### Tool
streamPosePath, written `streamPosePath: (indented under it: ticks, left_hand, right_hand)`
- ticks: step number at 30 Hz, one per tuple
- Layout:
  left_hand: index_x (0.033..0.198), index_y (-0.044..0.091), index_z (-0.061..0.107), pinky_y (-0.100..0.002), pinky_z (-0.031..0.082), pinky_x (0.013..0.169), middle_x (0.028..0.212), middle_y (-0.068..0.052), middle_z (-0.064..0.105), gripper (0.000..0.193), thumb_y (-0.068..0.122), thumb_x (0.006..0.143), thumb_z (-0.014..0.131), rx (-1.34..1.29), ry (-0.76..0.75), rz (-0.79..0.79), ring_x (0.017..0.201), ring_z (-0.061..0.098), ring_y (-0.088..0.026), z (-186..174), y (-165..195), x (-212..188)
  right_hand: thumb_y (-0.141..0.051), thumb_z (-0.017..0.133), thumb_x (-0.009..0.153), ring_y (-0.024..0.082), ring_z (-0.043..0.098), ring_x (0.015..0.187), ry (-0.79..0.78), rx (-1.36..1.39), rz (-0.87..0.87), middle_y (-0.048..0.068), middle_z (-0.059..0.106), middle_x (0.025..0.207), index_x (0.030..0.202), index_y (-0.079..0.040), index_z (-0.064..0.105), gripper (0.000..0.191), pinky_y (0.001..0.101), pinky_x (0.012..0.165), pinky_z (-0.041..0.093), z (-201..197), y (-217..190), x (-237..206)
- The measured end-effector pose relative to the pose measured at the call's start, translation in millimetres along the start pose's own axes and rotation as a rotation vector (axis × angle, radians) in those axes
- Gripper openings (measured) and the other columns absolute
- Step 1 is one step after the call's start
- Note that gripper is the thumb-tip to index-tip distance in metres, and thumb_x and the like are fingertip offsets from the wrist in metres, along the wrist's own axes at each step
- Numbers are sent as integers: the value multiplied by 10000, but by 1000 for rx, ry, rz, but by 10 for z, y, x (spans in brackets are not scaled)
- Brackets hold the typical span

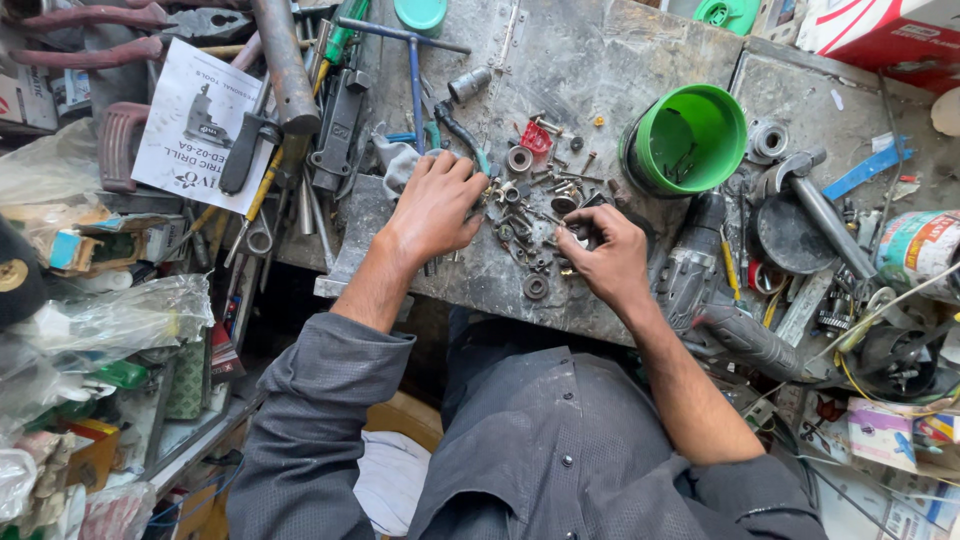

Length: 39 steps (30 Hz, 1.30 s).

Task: The person sorts through a pile of small metal screws and hardware parts on a cluttered workbench, picking up individual pieces and placing them into a blue plastic cup. Near the end, the person pours the collected parts from the cup back onto the workbench and continues handling the pile.

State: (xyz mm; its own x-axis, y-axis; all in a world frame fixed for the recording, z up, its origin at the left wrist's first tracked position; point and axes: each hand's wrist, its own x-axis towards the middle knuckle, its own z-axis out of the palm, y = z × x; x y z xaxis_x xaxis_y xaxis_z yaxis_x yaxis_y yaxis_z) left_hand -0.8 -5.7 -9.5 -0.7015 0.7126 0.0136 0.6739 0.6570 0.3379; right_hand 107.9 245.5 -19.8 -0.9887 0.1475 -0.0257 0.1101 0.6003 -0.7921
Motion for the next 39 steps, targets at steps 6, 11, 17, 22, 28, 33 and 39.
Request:
streamPosePath:
  ticks: [6, 11, 17, 22, 28, 33, 39]
  left_hand:
    - [1036, 66, 651, -487, 410, 992, 1023, -112, 600, 362, 262, 768, 793, 4, 26, 16, 1101, 542, -329, 6, 9, 0]
    - [1038, 61, 650, -482, 409, 981, 1013, -113, 597, 378, 268, 757, 796, 10, 20, 23, 1091, 541, -328, -19, 26, 11]
    - [1046, 64, 652, -475, 409, 981, 1016, -111, 595, 378, 262, 760, 799, 1, 12, 16, 1093, 540, -325, -24, 39, 7]
    - [1040, 63, 651, -483, 406, 994, 1019, -110, 596, 379, 266, 757, 800, 10, 13, 12, 1100, 539, -326, -21, 32, 12]
    - [1049, 61, 650, -483, 407, 1000, 1030, -114, 598, 389, 277, 763, 801, 12, -11, 2, 1111, 538, -327, -13, 22, 5]
    - [1061, 64, 654, -485, 406, 989, 1029, -111, 602, 401, 281, 757, 800, 4, -2, 3, 1103, 539, -325, -7, 14, -2]
    - [1061, 64, 653, -476, 410, 972, 1021, -110, 598, 397, 272, 755, 797, 14, -1, 7, 1092, 541, -321, -20, 19, -4]
  right_hand:
    - [-11, 777, 892, 52, 655, 866, -13, 349, -75, 23, 661, 1050, 1015, -25, 656, 172, 222, 748, 569, -79, -43, -134]
    - [23, 755, 903, 66, 666, 910, 1, 373, -182, 34, 659, 1053, 1021, -27, 639, 173, 225, 786, 577, -60, -129, -198]
    - [-5, 787, 878, 63, 604, 771, 8, 220, -176, 43, 664, 957, 1020, -43, 666, 190, 246, 671, 506, -25, -184, -218]
    - [-18, 766, 884, 85, 656, 835, 27, 261, -125, 31, 676, 963, 1058, -16, 652, 208, 239, 754, 537, 45, -44, -240]
    - [-75, 582, 876, 115, 705, 878, 2, 1096, 320, 16, 678, 944, 1011, -29, 610, 145, 286, 787, 596, 103, 267, -58]
    - [-239, 662, 986, 172, 516, 694, -15, 420, 338, 31, 568, 826, 1085, -37, 690, 227, 334, 637, 404, 55, 200, 202]
    - [-475, 798, 841, 374, 696, 868, 42, -498, 79, 133, 706, 957, 982, -85, 716, 423, 501, 747, 539, 165, -97, 502]
